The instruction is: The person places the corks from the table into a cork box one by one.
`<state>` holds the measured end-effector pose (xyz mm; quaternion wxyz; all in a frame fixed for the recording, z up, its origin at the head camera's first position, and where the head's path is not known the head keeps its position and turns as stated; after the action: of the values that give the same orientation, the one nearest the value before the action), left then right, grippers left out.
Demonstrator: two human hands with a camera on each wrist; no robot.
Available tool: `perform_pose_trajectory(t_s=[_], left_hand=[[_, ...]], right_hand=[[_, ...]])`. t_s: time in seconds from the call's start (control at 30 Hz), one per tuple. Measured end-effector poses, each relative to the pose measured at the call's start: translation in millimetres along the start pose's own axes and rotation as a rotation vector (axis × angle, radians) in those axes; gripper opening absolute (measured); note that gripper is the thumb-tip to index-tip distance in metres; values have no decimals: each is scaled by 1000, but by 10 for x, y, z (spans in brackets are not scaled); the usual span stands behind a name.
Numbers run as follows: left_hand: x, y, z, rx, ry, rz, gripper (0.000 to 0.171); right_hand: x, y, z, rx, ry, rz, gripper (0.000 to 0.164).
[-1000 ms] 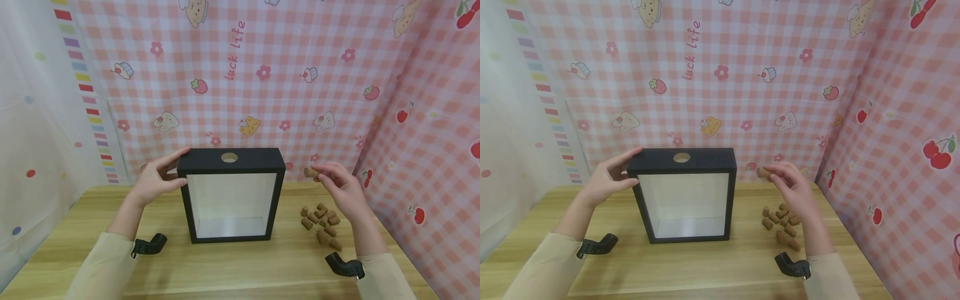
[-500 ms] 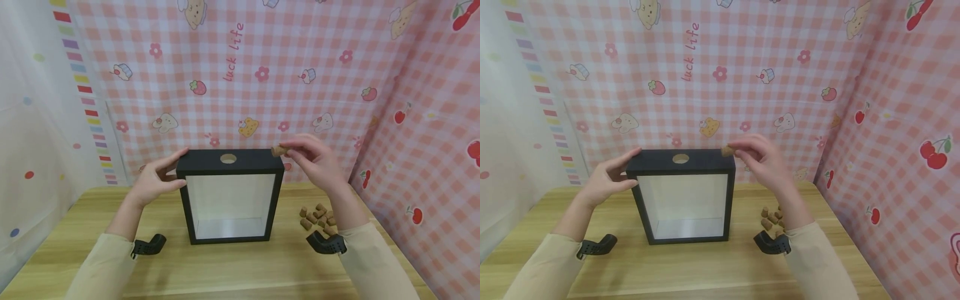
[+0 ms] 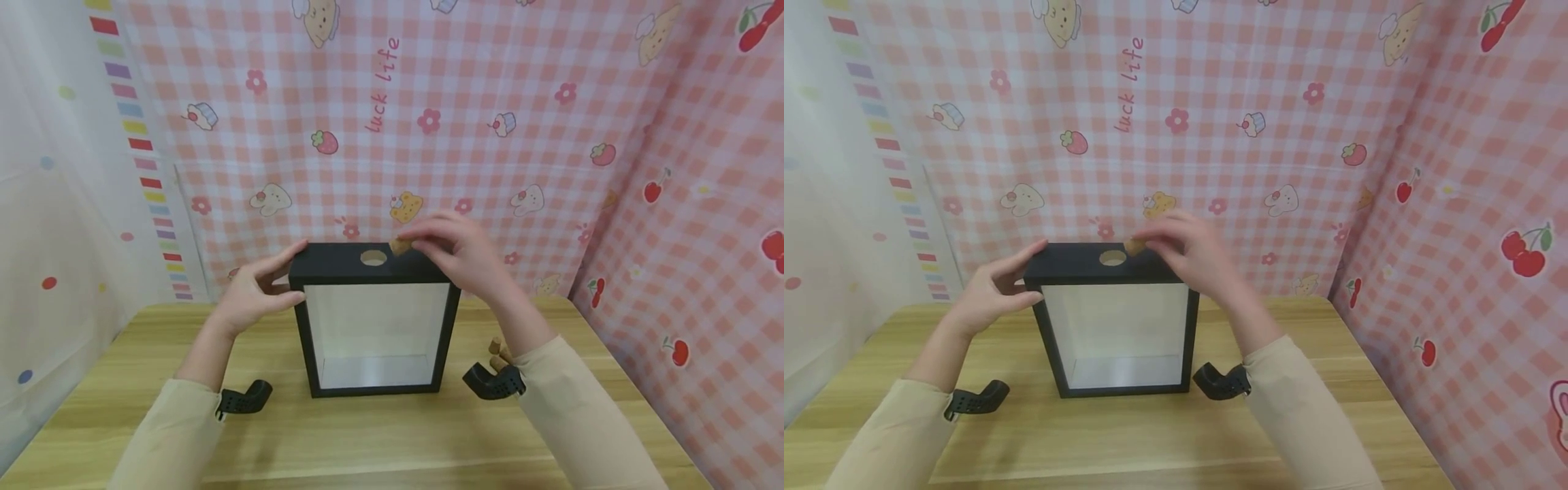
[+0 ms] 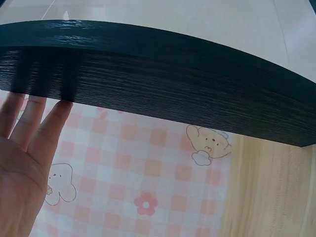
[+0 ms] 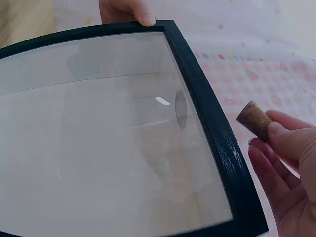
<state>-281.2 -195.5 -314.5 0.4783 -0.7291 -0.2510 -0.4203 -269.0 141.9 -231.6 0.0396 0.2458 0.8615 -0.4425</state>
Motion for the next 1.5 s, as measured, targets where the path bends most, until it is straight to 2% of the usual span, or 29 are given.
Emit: perform_pose_trajectory(t_s=[0.37, 0.67, 0.8, 1.03, 1.27, 1.5], left_hand=[[-26, -4, 9, -12, 14, 3, 75], [-22, 0, -3, -8, -7, 0, 75], [-19, 2, -1, -13, 2, 3, 75], [-5, 4, 1, -9, -4, -1, 75], [10, 2, 10, -1, -9, -12, 75], [-1, 4, 10, -1, -2, -4, 76]], right_hand=[[0, -236, 169, -174, 143, 69, 22], [-17, -294, 265, -261, 188, 9, 22], [-11, -262, 235, -244, 127, 13, 22], [-68, -128, 36, -189, 40, 86, 25], [-59, 94, -213, -116, 43, 34, 33], [-35, 451, -388, -99, 65, 96, 37]])
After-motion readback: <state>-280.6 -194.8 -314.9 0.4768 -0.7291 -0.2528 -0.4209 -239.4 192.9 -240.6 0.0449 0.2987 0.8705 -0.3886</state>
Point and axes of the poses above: each hand's wrist, its own y-axis away from the middle knuckle, its own z-axis out of the palm, x = y × z, the point moved 1 cm from there along -y, towards the middle knuckle, and after that the axes turned 7 degrees about y, right-handed, at the moved point
